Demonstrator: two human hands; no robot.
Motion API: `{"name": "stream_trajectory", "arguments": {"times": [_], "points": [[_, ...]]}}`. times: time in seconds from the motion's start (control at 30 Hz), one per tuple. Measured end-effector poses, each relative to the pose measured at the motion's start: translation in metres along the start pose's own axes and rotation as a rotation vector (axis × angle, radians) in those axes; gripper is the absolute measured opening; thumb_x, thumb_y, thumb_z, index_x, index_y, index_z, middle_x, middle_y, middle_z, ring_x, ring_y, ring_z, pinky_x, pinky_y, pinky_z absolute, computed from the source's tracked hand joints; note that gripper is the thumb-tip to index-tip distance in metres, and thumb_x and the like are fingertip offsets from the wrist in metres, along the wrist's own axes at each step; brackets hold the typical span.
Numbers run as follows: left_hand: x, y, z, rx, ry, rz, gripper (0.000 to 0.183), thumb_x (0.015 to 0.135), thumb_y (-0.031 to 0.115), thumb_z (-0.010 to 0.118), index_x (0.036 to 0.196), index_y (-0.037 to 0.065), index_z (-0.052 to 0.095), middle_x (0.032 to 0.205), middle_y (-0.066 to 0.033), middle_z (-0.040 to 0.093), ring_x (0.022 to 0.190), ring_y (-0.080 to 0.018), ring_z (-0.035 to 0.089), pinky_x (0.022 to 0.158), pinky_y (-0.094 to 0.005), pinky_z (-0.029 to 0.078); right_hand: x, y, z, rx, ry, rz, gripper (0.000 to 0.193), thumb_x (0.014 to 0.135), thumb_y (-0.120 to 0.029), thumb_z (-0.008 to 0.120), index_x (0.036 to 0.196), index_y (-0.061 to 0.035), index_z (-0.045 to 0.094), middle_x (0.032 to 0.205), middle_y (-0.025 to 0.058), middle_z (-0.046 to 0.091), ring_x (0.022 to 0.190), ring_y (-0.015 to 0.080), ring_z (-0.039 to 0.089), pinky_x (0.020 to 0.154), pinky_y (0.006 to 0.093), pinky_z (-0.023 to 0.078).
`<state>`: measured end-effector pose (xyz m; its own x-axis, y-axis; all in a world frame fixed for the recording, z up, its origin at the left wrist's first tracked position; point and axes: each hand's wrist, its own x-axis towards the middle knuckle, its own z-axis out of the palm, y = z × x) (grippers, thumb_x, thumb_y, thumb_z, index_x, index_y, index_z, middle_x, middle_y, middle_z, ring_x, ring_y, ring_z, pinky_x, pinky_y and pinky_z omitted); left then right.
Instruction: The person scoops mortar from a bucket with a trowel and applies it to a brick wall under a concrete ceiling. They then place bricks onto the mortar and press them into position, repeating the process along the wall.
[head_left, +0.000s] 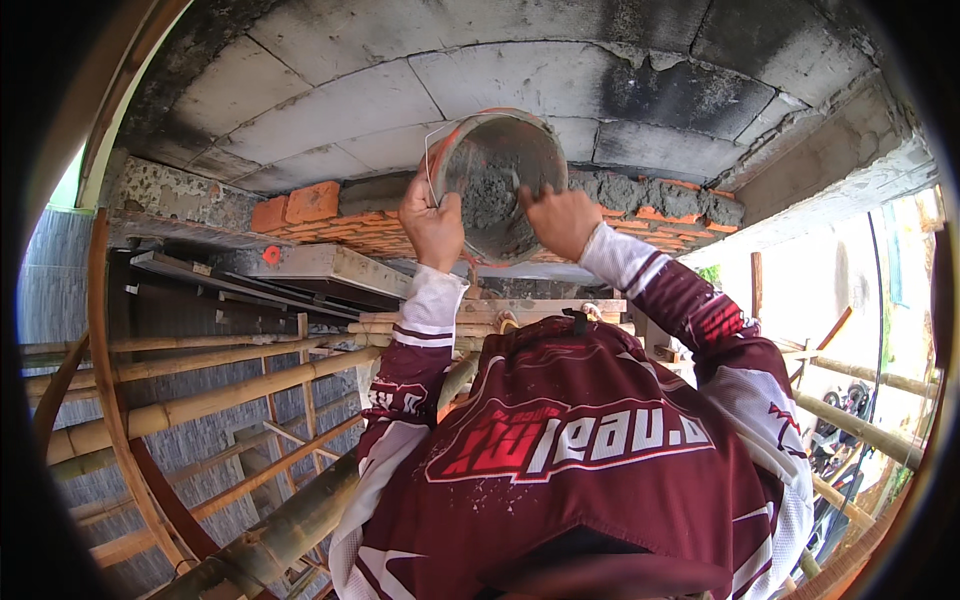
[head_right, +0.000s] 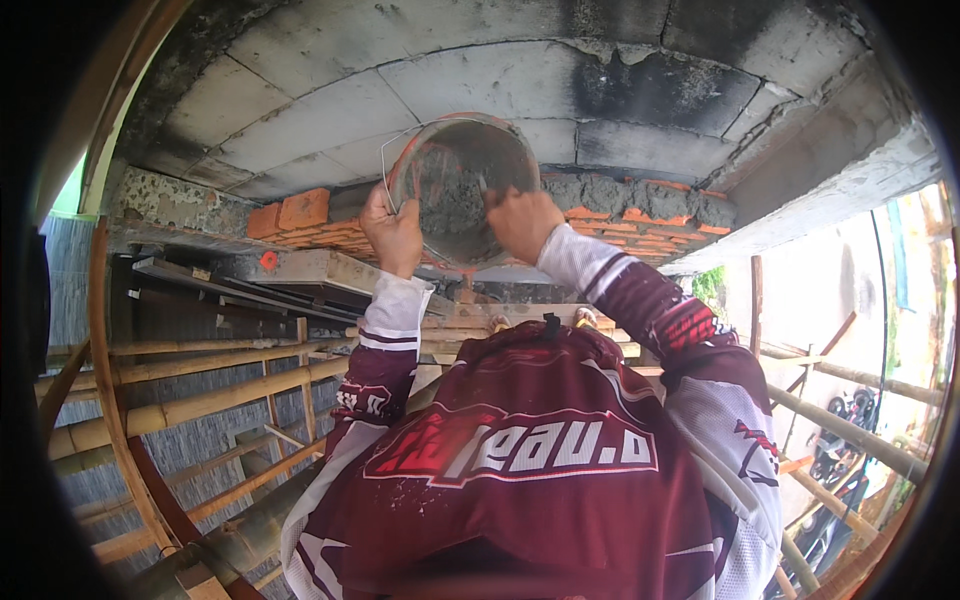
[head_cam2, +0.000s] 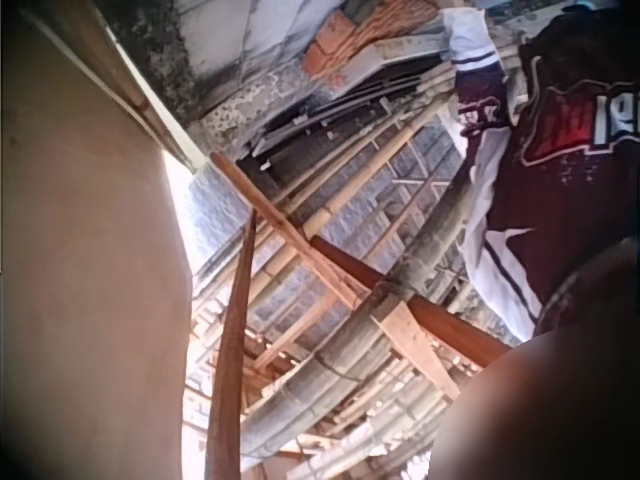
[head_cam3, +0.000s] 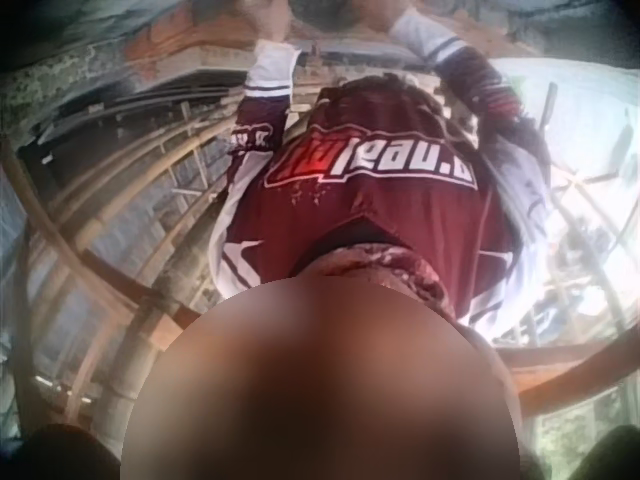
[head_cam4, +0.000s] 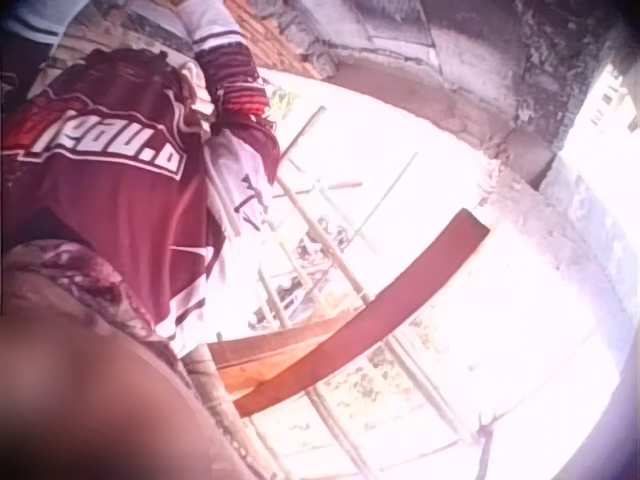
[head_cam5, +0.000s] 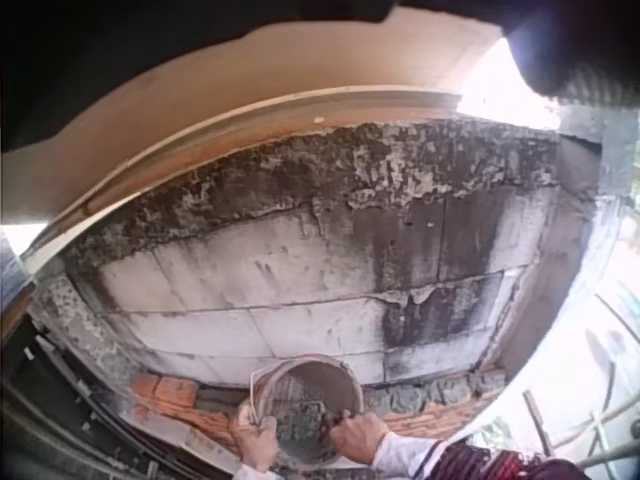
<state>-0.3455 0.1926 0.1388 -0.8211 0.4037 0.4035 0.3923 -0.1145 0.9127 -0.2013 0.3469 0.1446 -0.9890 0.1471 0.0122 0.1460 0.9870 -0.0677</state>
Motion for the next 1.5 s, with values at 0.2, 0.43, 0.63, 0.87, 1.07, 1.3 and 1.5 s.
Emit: {"name": "stream_trajectory", "arguments": {"times": [0.2,0.43,0.63,0.87,1.07,1.3,1.5], "points": [[-0.011,0.019,0.014,0.218,-0.056,0.14,0.042,0.077,-0.017,0.055,0.116,-0.008,0.065,0.12,-0.0154,0.071,0.111,-0.0189,0.066,0.092,-0.0284,0.05,0.009,0.011,0.013,0.102,0.127,0.225,0.039,0.098,-0.025,0.057,0.129,-0.0011,0.055,0.091,0.0231,0.071,0.074,0.0363,0.073,0.059,0.0446,0.058],[-0.014,0.046,-0.009,0.113,-0.222,0.265,0.018,0.075,-0.014,0.056,0.074,0.0,0.044,0.13,-0.0188,0.068,0.119,-0.0207,0.065,0.087,-0.0277,0.049,-0.016,0.025,0.037,1.098,-0.413,0.249,0.03,0.093,-0.028,0.069,0.106,-0.001,0.069,0.075,0.0091,0.067,0.053,0.0182,0.063,0.05,0.0351,0.054],[-0.004,0.037,-0.034,0.004,-0.209,0.106,0.019,0.075,-0.012,0.056,0.074,0.001,0.041,0.13,-0.016,0.069,0.091,-0.0085,0.057,0.081,-0.0246,0.047,-0.021,0.003,0.037,1.998,-0.629,0.313,0.022,0.102,-0.025,0.06,0.108,-0.0039,0.066,0.078,0.0024,0.064,0.053,0.0086,0.059,0.047,0.0243,0.051],[-0.006,0.011,-0.019,0.0,-0.005,0.036,0.01,0.077,-0.011,0.057,0.085,-0.004,0.056,0.126,-0.0119,0.07,0.082,-0.0049,0.053,0.075,-0.0221,0.046,-0.024,0.033,0.002,0.196,-0.035,0.05,0.028,0.095,-0.03,0.063,0.104,-0.0046,0.072,0.074,0.02,0.07,0.074,0.0374,0.072,0.066,0.0507,0.056],[-0.001,0.009,0.011,0.06,0.0,0.205,0.014,0.074,-0.012,0.058,0.077,-0.001,0.049,0.132,-0.0144,0.069,0.066,-0.0043,0.041,0.059,-0.0234,0.037,-0.035,0.073,-0.023,0.201,0.005,0.087,0.024,0.093,-0.023,0.061,0.101,-0.0028,0.07,0.084,0.0213,0.07,0.075,0.0373,0.072,0.064,0.0489,0.057],[0.007,0.004,0.005,0.114,-0.11,0.239,0.026,0.075,-0.011,0.059,0.072,0.001,0.037,0.131,-0.017,0.069,0.07,-0.0055,0.048,0.061,-0.0243,0.042,-0.045,0.028,0.0,0.81,-0.393,0.269,0.033,0.097,-0.03,0.06,0.114,-0.0028,0.068,0.085,0.0177,0.071,0.074,0.0318,0.072,0.064,0.044,0.057],[0.002,0.001,0.011,0.027,-0.045,0.143,0.016,0.076,-0.012,0.059,0.077,-0.002,0.047,0.128,-0.016,0.07,0.076,-0.0065,0.057,0.066,-0.0242,0.046,-0.038,0.042,-0.011,0.081,-0.041,0.225,0.028,0.097,-0.026,0.056,0.114,-0.0063,0.067,0.086,0.0186,0.072,0.077,0.0348,0.073,0.065,0.0465,0.057]]}}
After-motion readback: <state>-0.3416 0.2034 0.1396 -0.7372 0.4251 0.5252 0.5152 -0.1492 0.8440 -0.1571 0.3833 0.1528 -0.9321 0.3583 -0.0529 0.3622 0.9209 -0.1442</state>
